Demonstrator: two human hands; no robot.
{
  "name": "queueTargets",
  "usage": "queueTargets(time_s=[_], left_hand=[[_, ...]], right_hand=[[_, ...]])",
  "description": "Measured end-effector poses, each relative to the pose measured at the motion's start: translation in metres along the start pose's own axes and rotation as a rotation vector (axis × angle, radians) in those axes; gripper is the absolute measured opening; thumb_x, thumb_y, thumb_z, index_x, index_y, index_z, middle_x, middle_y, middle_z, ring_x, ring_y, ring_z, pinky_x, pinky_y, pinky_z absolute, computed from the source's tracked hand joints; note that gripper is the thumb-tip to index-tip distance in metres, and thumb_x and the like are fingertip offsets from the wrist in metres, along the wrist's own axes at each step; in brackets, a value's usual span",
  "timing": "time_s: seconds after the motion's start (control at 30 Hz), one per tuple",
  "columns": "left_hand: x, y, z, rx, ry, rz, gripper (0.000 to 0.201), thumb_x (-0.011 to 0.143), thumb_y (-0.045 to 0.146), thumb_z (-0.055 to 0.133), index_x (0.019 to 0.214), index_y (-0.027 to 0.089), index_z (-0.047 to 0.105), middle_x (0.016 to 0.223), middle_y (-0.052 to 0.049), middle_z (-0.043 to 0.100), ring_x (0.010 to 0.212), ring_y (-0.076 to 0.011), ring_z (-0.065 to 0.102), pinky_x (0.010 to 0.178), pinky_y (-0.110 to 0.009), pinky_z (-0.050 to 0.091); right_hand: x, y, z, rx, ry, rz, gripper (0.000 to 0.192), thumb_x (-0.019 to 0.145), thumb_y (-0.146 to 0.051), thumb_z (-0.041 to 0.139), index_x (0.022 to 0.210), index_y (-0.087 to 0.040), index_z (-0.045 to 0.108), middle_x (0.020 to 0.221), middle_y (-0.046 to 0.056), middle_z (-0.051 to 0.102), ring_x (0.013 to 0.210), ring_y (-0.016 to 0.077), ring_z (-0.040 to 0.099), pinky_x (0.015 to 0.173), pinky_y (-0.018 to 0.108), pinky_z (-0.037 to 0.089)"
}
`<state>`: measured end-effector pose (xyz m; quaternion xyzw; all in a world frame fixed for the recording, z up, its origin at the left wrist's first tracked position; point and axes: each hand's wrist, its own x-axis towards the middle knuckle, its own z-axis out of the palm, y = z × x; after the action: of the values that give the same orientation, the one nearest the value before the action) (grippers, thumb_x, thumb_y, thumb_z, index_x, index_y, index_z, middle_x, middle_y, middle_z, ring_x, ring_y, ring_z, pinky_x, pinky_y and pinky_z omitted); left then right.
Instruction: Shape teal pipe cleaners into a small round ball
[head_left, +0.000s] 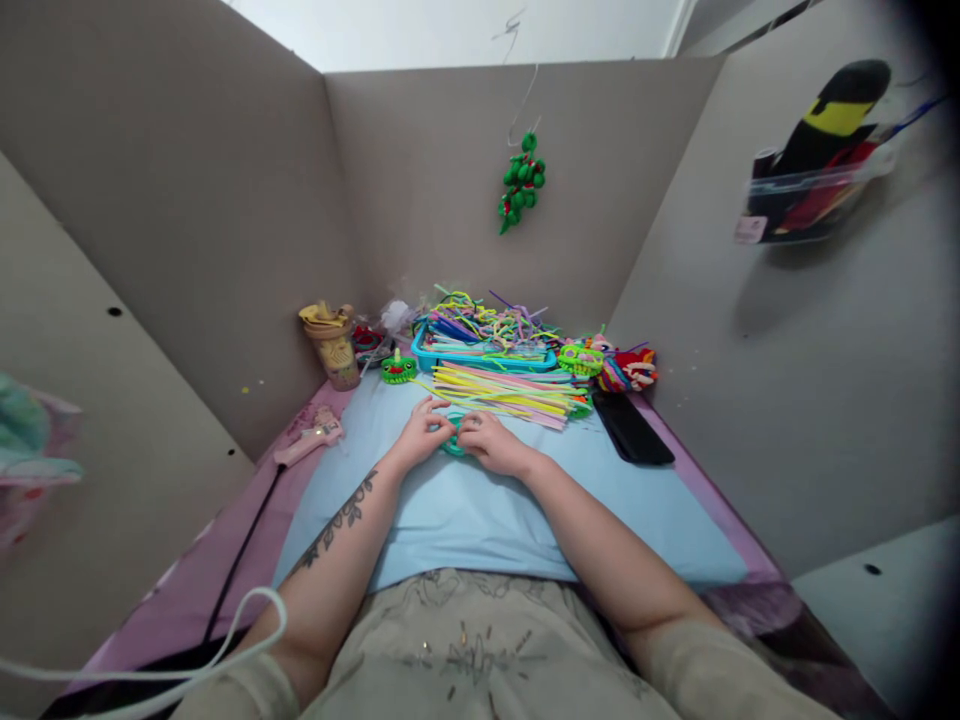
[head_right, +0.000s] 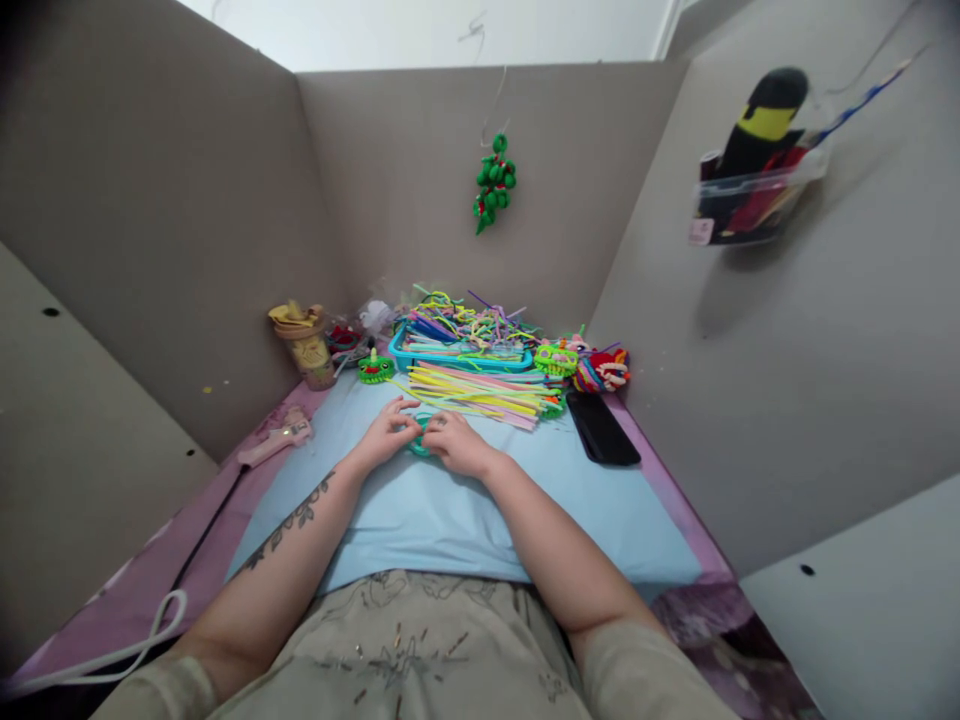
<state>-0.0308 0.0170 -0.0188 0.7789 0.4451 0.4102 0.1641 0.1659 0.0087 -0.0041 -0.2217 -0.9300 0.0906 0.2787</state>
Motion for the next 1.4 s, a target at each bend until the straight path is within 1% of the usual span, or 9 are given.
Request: queueTargets(time_s=[0.13, 0.33, 0.47, 0.6, 0.73, 0.83, 0.93, 1.13, 1.4], left_hand=[[0.002, 0.001, 0.003, -0.015, -0.029, -0.003, 0.011, 0.073, 0.025, 0.064, 0.065, 0.020, 0.069, 0.109, -0.007, 0.064, 0.114, -0.0218, 0.051, 0.109, -0.046, 0.025], [0.002, 0.003, -0.002, 0.040, 0.187, -0.045, 0.014, 0.078, 0.028, 0.060, 0.084, 0.020, 0.069, 0.101, -0.008, 0.064, 0.102, -0.0216, 0.056, 0.095, -0.042, 0.040], [-0.002, 0.009, -0.010, 0.108, 0.042, 0.098, 0.013, 0.078, 0.023, 0.058, 0.088, 0.022, 0.067, 0.093, -0.005, 0.065, 0.098, -0.0204, 0.055, 0.094, -0.041, 0.037], [-0.004, 0.012, -0.010, 0.132, -0.073, 0.143, 0.018, 0.076, 0.018, 0.057, 0.092, 0.021, 0.064, 0.092, -0.005, 0.065, 0.096, -0.0207, 0.055, 0.092, -0.040, 0.038], [-0.005, 0.015, -0.007, 0.097, -0.097, 0.160, 0.024, 0.073, 0.012, 0.057, 0.094, 0.022, 0.062, 0.091, -0.005, 0.065, 0.093, -0.0200, 0.055, 0.088, -0.037, 0.041], [-0.007, 0.018, -0.005, 0.051, -0.116, 0.150, 0.023, 0.073, 0.010, 0.055, 0.093, 0.020, 0.060, 0.088, -0.005, 0.063, 0.090, -0.0188, 0.055, 0.085, -0.034, 0.043], [-0.009, 0.023, -0.005, 0.044, -0.154, 0.171, 0.021, 0.074, 0.010, 0.053, 0.092, 0.021, 0.058, 0.088, -0.004, 0.062, 0.091, -0.0187, 0.054, 0.086, -0.035, 0.042], [-0.011, 0.031, -0.004, 0.071, -0.182, 0.223, 0.018, 0.072, 0.020, 0.062, 0.089, 0.022, 0.059, 0.089, -0.004, 0.063, 0.092, -0.0199, 0.055, 0.086, -0.034, 0.041], [-0.007, 0.034, 0.007, 0.151, -0.177, 0.190, 0.017, 0.070, 0.030, 0.068, 0.081, 0.020, 0.060, 0.079, -0.003, 0.063, 0.085, -0.0199, 0.055, 0.084, -0.034, 0.038]], right_hand=[[0.000, 0.001, 0.001, 0.069, 0.012, 0.013, 0.014, 0.078, -0.012, 0.054, 0.079, -0.023, 0.063, 0.088, 0.004, 0.062, 0.099, 0.0211, 0.049, 0.089, 0.040, 0.037], [0.002, 0.010, 0.005, 0.123, 0.117, 0.203, 0.011, 0.078, -0.012, 0.051, 0.076, -0.018, 0.060, 0.075, 0.003, 0.060, 0.076, 0.0166, 0.053, 0.075, 0.031, 0.042], [0.000, 0.014, 0.002, 0.164, 0.156, 0.252, 0.011, 0.077, -0.012, 0.052, 0.073, -0.018, 0.060, 0.074, 0.002, 0.060, 0.074, 0.0157, 0.053, 0.071, 0.029, 0.042], [-0.002, 0.013, -0.002, 0.173, 0.175, 0.255, 0.010, 0.075, -0.012, 0.054, 0.074, -0.018, 0.061, 0.074, 0.002, 0.061, 0.074, 0.0161, 0.054, 0.072, 0.030, 0.043], [-0.002, 0.011, -0.004, 0.239, 0.209, 0.289, 0.009, 0.076, -0.018, 0.055, 0.077, -0.019, 0.063, 0.078, 0.003, 0.064, 0.077, 0.0165, 0.058, 0.074, 0.030, 0.044], [-0.001, 0.013, -0.002, 0.354, 0.271, 0.391, 0.015, 0.081, -0.023, 0.050, 0.083, -0.018, 0.064, 0.077, 0.002, 0.066, 0.074, 0.0152, 0.060, 0.071, 0.028, 0.045], [0.000, 0.016, 0.000, 0.362, 0.315, 0.478, 0.016, 0.077, -0.021, 0.053, 0.088, -0.017, 0.064, 0.073, 0.001, 0.066, 0.068, 0.0141, 0.059, 0.066, 0.026, 0.045], [0.001, 0.016, -0.001, 0.237, 0.200, 0.404, 0.010, 0.073, -0.015, 0.059, 0.074, -0.018, 0.069, 0.068, 0.001, 0.064, 0.064, 0.0128, 0.054, 0.063, 0.025, 0.040], [0.006, 0.016, 0.003, 0.109, 0.264, 0.426, 0.010, 0.073, -0.015, 0.059, 0.067, -0.018, 0.067, 0.061, 0.000, 0.055, 0.062, 0.0129, 0.050, 0.062, 0.025, 0.039]])
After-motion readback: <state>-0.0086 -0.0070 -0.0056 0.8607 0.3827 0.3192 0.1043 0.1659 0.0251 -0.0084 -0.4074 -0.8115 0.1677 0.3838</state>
